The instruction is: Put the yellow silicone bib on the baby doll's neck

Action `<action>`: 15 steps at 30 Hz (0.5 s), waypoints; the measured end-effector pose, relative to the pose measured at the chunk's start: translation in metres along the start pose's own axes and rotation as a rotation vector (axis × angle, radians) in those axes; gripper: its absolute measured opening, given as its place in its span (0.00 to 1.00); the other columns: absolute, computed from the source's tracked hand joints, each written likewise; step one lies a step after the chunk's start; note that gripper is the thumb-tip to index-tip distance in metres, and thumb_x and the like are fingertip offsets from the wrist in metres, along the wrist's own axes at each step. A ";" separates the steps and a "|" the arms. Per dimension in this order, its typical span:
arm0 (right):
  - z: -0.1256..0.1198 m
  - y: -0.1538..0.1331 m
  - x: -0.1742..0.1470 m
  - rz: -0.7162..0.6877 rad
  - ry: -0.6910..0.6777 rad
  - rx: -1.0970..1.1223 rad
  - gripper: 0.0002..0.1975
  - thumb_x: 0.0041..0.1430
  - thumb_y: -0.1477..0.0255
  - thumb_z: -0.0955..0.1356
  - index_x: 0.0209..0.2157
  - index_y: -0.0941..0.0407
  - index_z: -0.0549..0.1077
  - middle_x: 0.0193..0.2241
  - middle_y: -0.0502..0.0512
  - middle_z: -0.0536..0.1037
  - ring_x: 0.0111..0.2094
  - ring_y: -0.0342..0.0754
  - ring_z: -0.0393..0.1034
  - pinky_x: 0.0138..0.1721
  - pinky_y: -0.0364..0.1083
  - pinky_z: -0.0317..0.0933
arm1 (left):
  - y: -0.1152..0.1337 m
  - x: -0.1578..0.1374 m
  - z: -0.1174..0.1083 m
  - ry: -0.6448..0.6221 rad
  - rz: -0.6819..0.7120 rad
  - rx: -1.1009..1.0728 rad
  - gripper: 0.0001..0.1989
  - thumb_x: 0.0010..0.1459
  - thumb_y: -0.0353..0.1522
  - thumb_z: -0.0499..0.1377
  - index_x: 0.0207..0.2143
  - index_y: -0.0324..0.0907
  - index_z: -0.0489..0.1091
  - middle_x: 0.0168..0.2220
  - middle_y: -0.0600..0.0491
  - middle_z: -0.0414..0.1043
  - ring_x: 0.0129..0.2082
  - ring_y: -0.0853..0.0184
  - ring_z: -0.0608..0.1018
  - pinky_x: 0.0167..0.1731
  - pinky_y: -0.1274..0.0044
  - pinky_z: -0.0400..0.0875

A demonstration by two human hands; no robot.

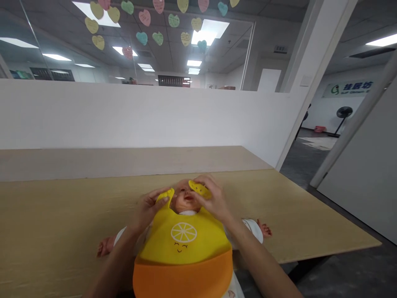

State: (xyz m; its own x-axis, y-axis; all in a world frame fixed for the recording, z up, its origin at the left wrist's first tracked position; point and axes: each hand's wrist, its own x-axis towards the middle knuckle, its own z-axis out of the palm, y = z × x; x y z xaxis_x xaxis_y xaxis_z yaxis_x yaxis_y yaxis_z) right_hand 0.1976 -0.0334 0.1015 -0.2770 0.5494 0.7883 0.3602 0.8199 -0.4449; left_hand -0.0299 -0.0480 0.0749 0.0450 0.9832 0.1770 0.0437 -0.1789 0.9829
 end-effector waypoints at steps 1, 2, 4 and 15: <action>0.000 -0.012 0.003 -0.076 -0.064 -0.003 0.10 0.60 0.69 0.67 0.44 0.54 0.69 0.40 0.57 0.74 0.44 0.48 0.69 0.45 0.48 0.65 | 0.005 -0.004 0.001 -0.006 0.020 0.008 0.28 0.43 0.46 0.67 0.44 0.39 0.75 0.39 0.45 0.80 0.35 0.59 0.80 0.35 0.72 0.76; 0.000 -0.023 0.005 -0.133 -0.127 -0.013 0.10 0.61 0.69 0.66 0.45 0.53 0.69 0.41 0.57 0.74 0.45 0.48 0.69 0.46 0.48 0.65 | 0.009 -0.008 0.002 -0.013 0.041 0.015 0.27 0.44 0.45 0.67 0.44 0.39 0.75 0.40 0.46 0.79 0.37 0.59 0.80 0.36 0.72 0.76; 0.002 -0.038 0.010 -0.200 -0.221 -0.056 0.11 0.63 0.69 0.65 0.47 0.54 0.68 0.43 0.58 0.74 0.46 0.49 0.69 0.48 0.50 0.64 | 0.016 -0.017 0.004 -0.042 0.088 0.037 0.24 0.47 0.43 0.66 0.45 0.40 0.75 0.42 0.47 0.79 0.41 0.58 0.79 0.39 0.72 0.75; 0.014 -0.051 -0.003 -0.295 -0.230 -0.070 0.13 0.64 0.70 0.64 0.50 0.55 0.66 0.44 0.59 0.74 0.47 0.49 0.69 0.48 0.48 0.64 | 0.022 -0.043 0.018 -0.011 0.183 0.117 0.21 0.55 0.44 0.60 0.45 0.40 0.75 0.44 0.47 0.78 0.46 0.58 0.78 0.47 0.70 0.72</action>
State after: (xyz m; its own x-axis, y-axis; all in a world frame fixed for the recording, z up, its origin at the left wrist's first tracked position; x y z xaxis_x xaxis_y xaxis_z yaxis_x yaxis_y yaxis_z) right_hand 0.1673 -0.0747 0.1164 -0.5680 0.3197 0.7584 0.2932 0.9396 -0.1765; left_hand -0.0134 -0.0953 0.0881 0.0733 0.9336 0.3507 0.1496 -0.3579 0.9217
